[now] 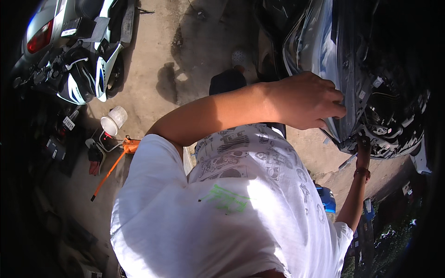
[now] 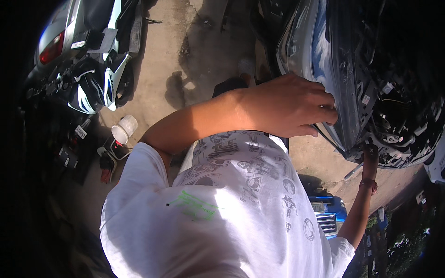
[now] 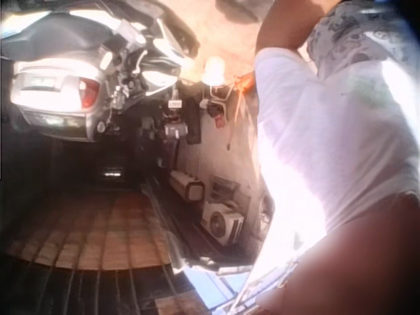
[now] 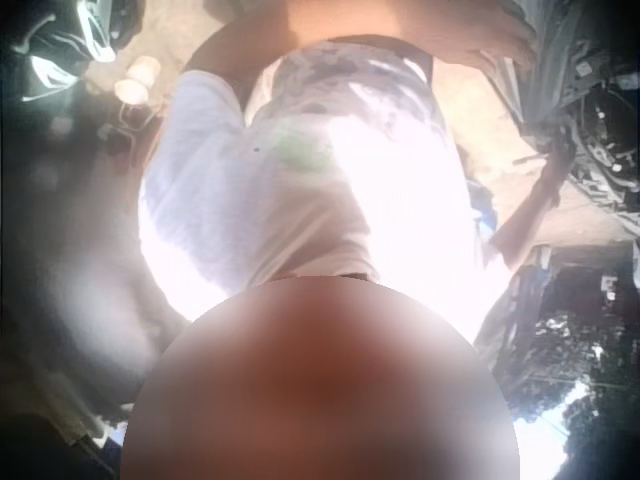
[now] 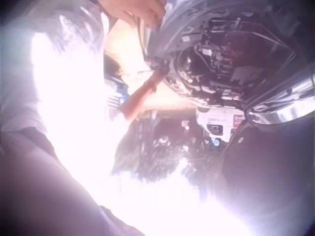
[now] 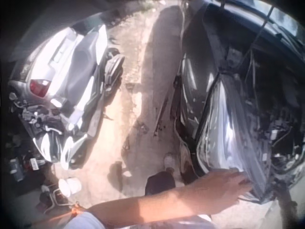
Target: The person uses a wrench to tighten bolts on the front bumper of a car with its hood open. They then align and press the bumper into place, adjusting it by hand to fit the vehicle.
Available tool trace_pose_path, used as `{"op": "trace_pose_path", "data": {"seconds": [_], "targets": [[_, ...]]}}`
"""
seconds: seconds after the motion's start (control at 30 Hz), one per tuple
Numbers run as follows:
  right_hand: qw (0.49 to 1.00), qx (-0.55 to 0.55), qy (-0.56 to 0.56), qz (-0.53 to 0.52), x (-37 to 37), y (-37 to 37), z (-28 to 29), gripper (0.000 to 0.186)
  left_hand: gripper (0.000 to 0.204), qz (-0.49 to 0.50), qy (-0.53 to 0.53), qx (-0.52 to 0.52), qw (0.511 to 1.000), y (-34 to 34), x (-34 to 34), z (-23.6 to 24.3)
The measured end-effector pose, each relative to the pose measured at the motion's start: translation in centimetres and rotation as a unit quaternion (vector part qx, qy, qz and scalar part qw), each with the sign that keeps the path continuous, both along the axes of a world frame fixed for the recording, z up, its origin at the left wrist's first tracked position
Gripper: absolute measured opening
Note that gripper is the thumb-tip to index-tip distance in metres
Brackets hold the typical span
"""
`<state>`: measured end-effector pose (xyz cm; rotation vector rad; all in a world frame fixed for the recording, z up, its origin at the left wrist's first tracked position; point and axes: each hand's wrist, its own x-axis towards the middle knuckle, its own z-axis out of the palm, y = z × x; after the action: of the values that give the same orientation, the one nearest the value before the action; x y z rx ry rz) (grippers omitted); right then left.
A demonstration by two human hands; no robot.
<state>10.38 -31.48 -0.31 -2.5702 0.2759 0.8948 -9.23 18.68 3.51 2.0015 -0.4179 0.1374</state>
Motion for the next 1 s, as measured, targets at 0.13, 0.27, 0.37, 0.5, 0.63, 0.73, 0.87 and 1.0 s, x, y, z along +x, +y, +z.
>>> {"op": "trace_pose_path", "data": {"seconds": [0.13,0.27,0.37,0.5,0.63,0.73,0.87,1.0], "targets": [[0.999,0.050,0.011,0.016,-0.3,0.7,0.6,0.027,0.020,-0.184,0.128,-0.331,0.917,2.6,-1.1,3.3],[0.999,0.049,0.001,-0.010,-0.2,1.4,1.1,0.022,0.024,-0.392,0.036,-0.478,0.785,4.3,-3.2,9.2],[0.998,0.050,0.004,-0.040,-0.4,1.9,1.0,0.021,0.019,-0.351,0.025,-0.506,0.787,3.1,-3.7,11.6],[0.906,0.214,0.055,-0.361,-1.5,2.2,0.8,0.020,0.020,-0.481,0.078,-0.401,0.776,3.9,-2.1,10.6],[0.986,0.058,-0.006,-0.154,-1.2,1.8,0.0,0.022,0.009,-0.321,0.045,-0.550,0.770,2.7,-1.3,10.3],[0.997,0.002,-0.080,-0.012,-0.2,1.3,-0.5,0.024,0.009,-0.209,0.037,-0.641,0.737,0.8,-1.2,10.9],[0.997,0.019,-0.070,-0.034,-1.4,0.8,-0.9,0.027,0.009,-0.143,0.021,-0.695,0.704,-1.7,-0.9,11.6],[0.994,0.046,-0.077,-0.065,-2.2,0.9,-0.6,0.025,0.004,-0.173,0.026,-0.731,0.660,-4.2,0.1,11.4]]}}
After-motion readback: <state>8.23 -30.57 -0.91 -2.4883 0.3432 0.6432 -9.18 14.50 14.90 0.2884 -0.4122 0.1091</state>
